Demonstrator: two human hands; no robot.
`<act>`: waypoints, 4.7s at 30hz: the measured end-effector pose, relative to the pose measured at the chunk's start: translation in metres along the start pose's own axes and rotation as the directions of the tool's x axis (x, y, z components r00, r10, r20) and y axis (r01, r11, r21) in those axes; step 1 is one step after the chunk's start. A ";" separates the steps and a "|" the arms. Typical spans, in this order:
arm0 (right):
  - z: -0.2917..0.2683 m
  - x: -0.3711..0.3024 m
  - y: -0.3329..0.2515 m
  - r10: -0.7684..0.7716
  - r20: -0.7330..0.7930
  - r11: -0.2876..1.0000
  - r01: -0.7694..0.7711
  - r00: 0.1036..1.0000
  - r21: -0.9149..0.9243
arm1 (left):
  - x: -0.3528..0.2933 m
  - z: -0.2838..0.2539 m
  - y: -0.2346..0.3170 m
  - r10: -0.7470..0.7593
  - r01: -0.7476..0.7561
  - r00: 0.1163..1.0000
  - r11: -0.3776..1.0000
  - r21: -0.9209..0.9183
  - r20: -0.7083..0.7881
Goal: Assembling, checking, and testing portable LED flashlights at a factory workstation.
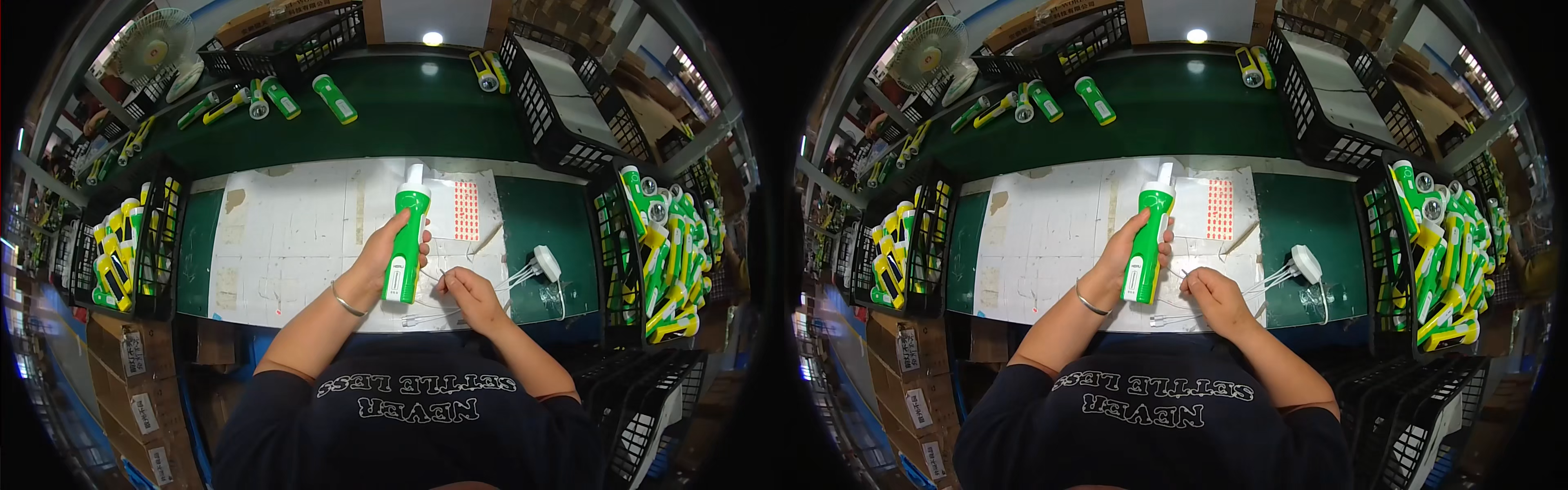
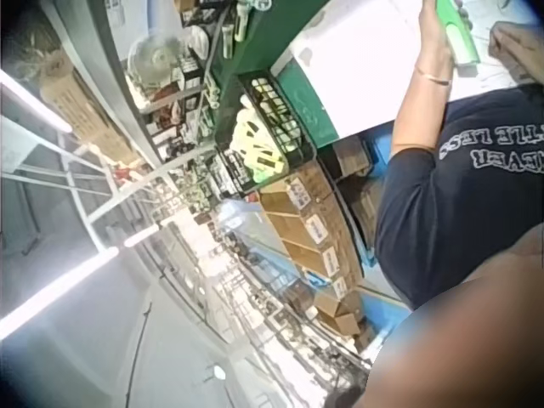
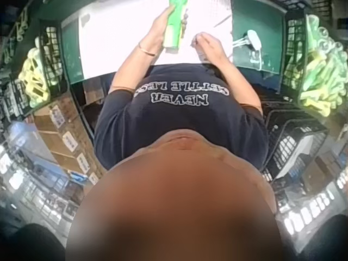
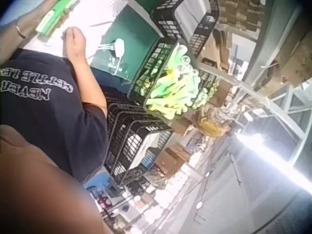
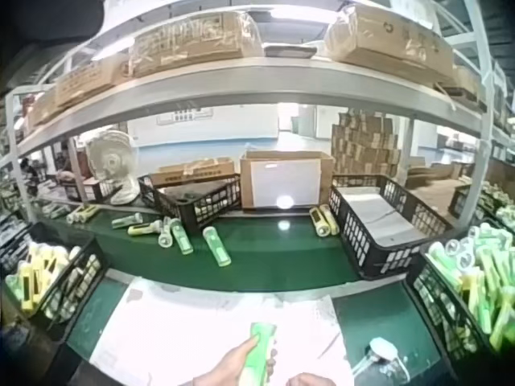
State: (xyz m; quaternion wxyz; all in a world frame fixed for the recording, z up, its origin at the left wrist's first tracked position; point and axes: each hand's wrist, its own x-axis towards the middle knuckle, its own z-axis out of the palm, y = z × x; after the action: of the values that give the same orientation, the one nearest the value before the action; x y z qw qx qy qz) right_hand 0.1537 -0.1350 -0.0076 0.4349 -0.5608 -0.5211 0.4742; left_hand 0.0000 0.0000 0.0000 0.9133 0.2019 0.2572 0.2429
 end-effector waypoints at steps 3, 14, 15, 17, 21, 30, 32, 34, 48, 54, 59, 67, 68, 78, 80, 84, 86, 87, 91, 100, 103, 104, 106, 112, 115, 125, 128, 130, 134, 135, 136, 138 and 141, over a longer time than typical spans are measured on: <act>0.003 -0.003 -0.020 -0.049 -0.046 0.985 0.041 0.998 -0.167 | -0.006 0.003 -0.002 0.012 -0.012 1.000 1.000 0.029 0.007; 0.005 0.007 -0.054 -0.381 -0.015 0.724 0.288 0.925 -0.627 | -0.008 0.007 -0.004 0.101 -0.105 0.994 0.986 0.132 0.034; 0.006 0.011 -0.053 -0.452 0.012 0.622 0.325 0.892 -0.712 | -0.012 0.014 -0.005 0.196 -0.195 0.980 0.952 0.234 0.019; 0.008 0.014 -0.063 -0.404 0.073 0.513 0.291 0.912 -0.807 | -0.013 0.014 -0.008 0.298 -0.284 0.954 0.875 0.392 0.025; 0.015 0.021 -0.061 -0.440 0.166 0.326 0.329 0.883 -0.886 | -0.013 0.013 -0.014 0.369 -0.340 0.928 0.780 0.525 0.054; 0.026 -0.012 -0.058 -0.444 0.564 0.380 0.716 0.697 -0.585 | -0.013 -0.006 0.005 0.299 -0.276 0.954 0.889 0.366 -0.006; 0.031 0.002 -0.055 -0.498 0.217 0.623 0.521 0.840 -0.584 | -0.012 -0.008 0.001 0.276 -0.277 0.960 0.926 0.258 0.042; 0.030 0.024 -0.052 -0.313 -0.089 0.813 0.218 0.946 -0.539 | -0.016 0.000 -0.006 0.281 -0.294 0.956 0.924 0.245 0.084; -0.028 0.052 -0.059 0.049 0.198 0.991 -0.023 0.979 -0.132 | -0.057 0.013 0.013 0.233 -0.224 0.951 0.057 0.973 0.205; -0.021 0.046 -0.063 0.137 0.258 0.981 -0.096 0.956 -0.167 | -0.077 0.012 0.026 0.118 -0.230 0.953 -0.314 0.921 0.278; -0.019 0.048 -0.053 0.098 0.266 0.994 -0.084 0.959 -0.063 | -0.081 0.008 0.025 0.133 -0.252 0.946 -0.276 0.928 0.296; -0.037 0.040 -0.055 0.103 0.203 0.994 -0.107 0.974 0.009 | -0.109 0.000 0.058 0.052 -0.061 0.995 -0.386 0.920 0.087; -0.037 0.040 -0.054 0.082 0.209 0.996 -0.089 0.974 0.026 | -0.112 -0.001 0.060 0.044 -0.061 0.996 -0.376 0.925 0.083; 0.015 0.062 -0.026 0.000 -0.011 0.822 -0.007 1.000 -0.569 | -0.086 -0.024 0.023 0.085 -0.045 0.996 0.272 0.961 0.022; 0.023 0.058 0.004 -0.194 0.003 0.587 0.119 0.981 -0.801 | -0.077 -0.032 0.015 0.130 -0.070 0.991 0.361 0.930 0.024; 0.023 0.063 0.002 -0.286 -0.023 0.610 0.163 0.958 -0.775 | -0.070 -0.036 0.005 0.283 -0.091 0.959 0.331 0.939 -0.007; 0.012 0.062 0.000 -0.141 -0.063 0.863 0.091 0.988 -0.497 | -0.067 -0.034 0.004 0.303 -0.083 0.953 0.313 0.946 -0.017; 0.007 0.061 -0.005 0.011 -0.042 0.988 -0.017 0.999 -0.153 | -0.066 -0.031 0.002 0.324 -0.112 0.946 0.294 0.949 0.012; -0.005 0.059 -0.023 0.111 0.069 0.994 -0.112 0.991 0.008 | -0.061 -0.020 -0.004 0.337 -0.160 0.937 0.187 0.969 0.090; -0.007 0.052 -0.020 0.200 0.012 0.968 -0.200 0.980 0.149 | -0.060 -0.004 -0.023 0.574 -0.098 0.790 -0.232 0.968 0.218; -0.005 0.053 -0.032 0.320 0.010 0.931 -0.316 0.948 0.182 | -0.058 -0.007 -0.027 0.587 -0.131 0.762 -0.273 0.953 0.273; -0.004 0.053 -0.031 0.320 0.014 0.931 -0.317 0.947 0.182 | -0.059 -0.007 -0.027 0.589 -0.127 0.762 -0.272 0.954 0.270; -0.005 0.053 -0.028 0.282 -0.025 0.948 -0.275 0.959 0.160 | -0.056 -0.006 -0.026 0.578 -0.127 0.780 -0.225 0.966 0.237; -0.009 0.051 -0.038 0.168 0.134 0.982 -0.177 0.977 0.061 | -0.051 -0.037 0.032 0.719 -0.201 0.695 0.170 0.965 0.018; -0.035 0.067 -0.037 0.089 0.117 0.940 -0.044 0.989 -0.337 | -0.082 -0.042 0.084 0.964 -0.395 0.178 -0.115 0.911 0.199; -0.214 0.278 0.007 -0.156 -0.571 0.626 -0.367 0.806 -0.688 | -0.311 -0.204 0.305 0.995 0.825 0.016 0.044 0.563 -0.100; -0.241 0.320 0.003 -0.041 -0.651 0.473 -0.559 0.758 -0.681 | -0.325 -0.239 0.305 0.959 0.875 0.004 0.134 0.466 -0.284; -0.245 0.359 0.000 0.028 -0.649 0.370 -0.611 0.760 -0.699 | -0.359 -0.282 0.302 0.971 0.844 -0.002 0.130 0.521 -0.239; -0.275 0.412 0.007 0.091 -0.628 0.266 -0.627 0.773 -0.732 | -0.341 -0.300 0.307 0.993 0.827 -0.015 0.076 0.557 -0.114; -0.280 0.420 0.008 0.119 -0.597 0.299 -0.602 0.793 -0.740 | -0.339 -0.301 0.307 0.996 0.775 -0.037 0.076 0.628 -0.075; -0.282 0.425 0.004 0.149 -0.586 0.332 -0.598 0.797 -0.729 | -0.335 -0.303 0.306 0.999 0.789 -0.045 0.044 0.612 -0.015; -0.294 0.438 0.019 0.145 -0.578 0.364 -0.586 0.803 -0.724 | -0.333 -0.300 0.304 1.000 0.832 -0.005 -0.003 0.555 0.013; -0.293 0.433 0.013 0.180 -0.568 0.365 -0.591 0.803 -0.719 | -0.309 -0.271 0.297 0.992 0.818 0.091 -0.124 0.562 0.086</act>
State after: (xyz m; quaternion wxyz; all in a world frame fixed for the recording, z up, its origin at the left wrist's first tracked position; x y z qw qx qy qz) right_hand 0.4480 0.2970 -0.0042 0.0537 -0.8918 -0.4365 0.1058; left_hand -0.4864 0.1344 0.0488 -0.1894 0.5952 0.7549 0.1999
